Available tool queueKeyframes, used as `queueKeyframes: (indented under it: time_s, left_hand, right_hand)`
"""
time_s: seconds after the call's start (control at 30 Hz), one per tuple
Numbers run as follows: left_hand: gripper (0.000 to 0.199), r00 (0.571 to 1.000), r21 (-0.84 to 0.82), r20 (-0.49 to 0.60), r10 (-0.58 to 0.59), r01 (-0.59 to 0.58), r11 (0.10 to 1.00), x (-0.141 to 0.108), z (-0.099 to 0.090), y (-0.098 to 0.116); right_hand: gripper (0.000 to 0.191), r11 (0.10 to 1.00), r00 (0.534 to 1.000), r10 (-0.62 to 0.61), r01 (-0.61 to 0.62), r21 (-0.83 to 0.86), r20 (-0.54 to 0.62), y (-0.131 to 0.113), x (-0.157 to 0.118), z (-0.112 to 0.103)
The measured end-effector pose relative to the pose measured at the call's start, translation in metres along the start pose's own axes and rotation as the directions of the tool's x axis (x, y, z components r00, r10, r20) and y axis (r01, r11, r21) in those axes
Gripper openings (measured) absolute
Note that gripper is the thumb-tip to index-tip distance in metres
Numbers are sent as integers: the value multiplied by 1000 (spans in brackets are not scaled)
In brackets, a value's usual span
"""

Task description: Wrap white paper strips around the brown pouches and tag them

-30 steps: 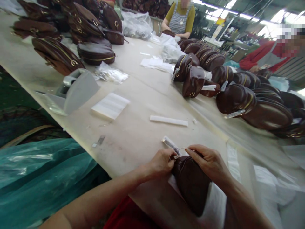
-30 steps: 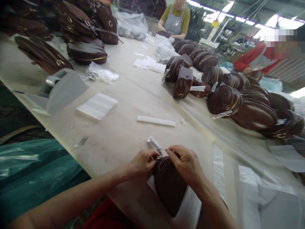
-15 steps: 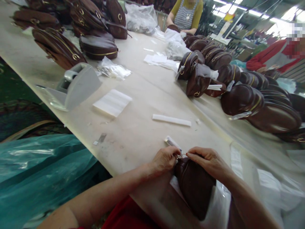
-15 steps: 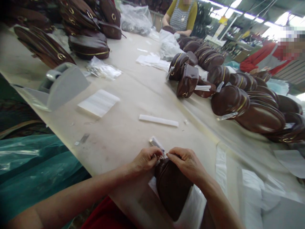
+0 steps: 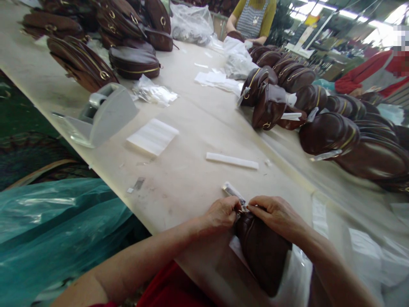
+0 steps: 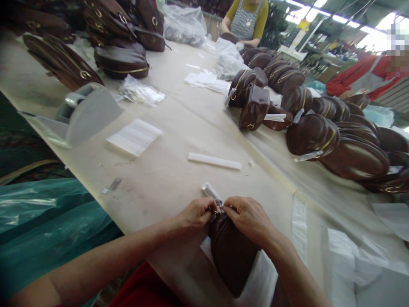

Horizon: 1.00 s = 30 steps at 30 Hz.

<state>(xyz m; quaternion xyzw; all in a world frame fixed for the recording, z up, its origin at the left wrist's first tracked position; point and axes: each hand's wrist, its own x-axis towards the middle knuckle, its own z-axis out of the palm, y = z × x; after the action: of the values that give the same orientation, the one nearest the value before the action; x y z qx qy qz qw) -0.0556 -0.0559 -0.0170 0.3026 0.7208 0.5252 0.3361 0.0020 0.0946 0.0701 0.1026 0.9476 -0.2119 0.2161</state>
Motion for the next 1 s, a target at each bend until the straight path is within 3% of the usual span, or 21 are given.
queueKeyframes:
  time_s: [0.3, 0.47, 0.6, 0.73, 1.0]
  left_hand:
    - [12, 996, 20, -91, 6, -4, 1000, -8, 0, 1]
    - [11, 989, 104, -147, 6, 10, 995, -20, 5, 0]
    - [12, 992, 231, -126, 6, 24, 973, -22, 11, 0]
    - [19, 993, 317, -93, -78, 104, 943, -18, 12, 5]
    - [21, 972, 261, -161, -169, 207, 943, -10, 14, 13]
  right_hand:
    - [24, 992, 996, 6, 5, -125, 87, -11, 5, -6]
    - [24, 996, 993, -34, 42, -75, 112, -9, 8, -6]
    - [26, 998, 992, -63, 65, -14, 110, -3, 9, -4]
    - [27, 996, 991, -92, 90, 23, 96, 1, 10, -2]
    - [26, 992, 992, -110, 104, 72, 70, 4, 10, 0]
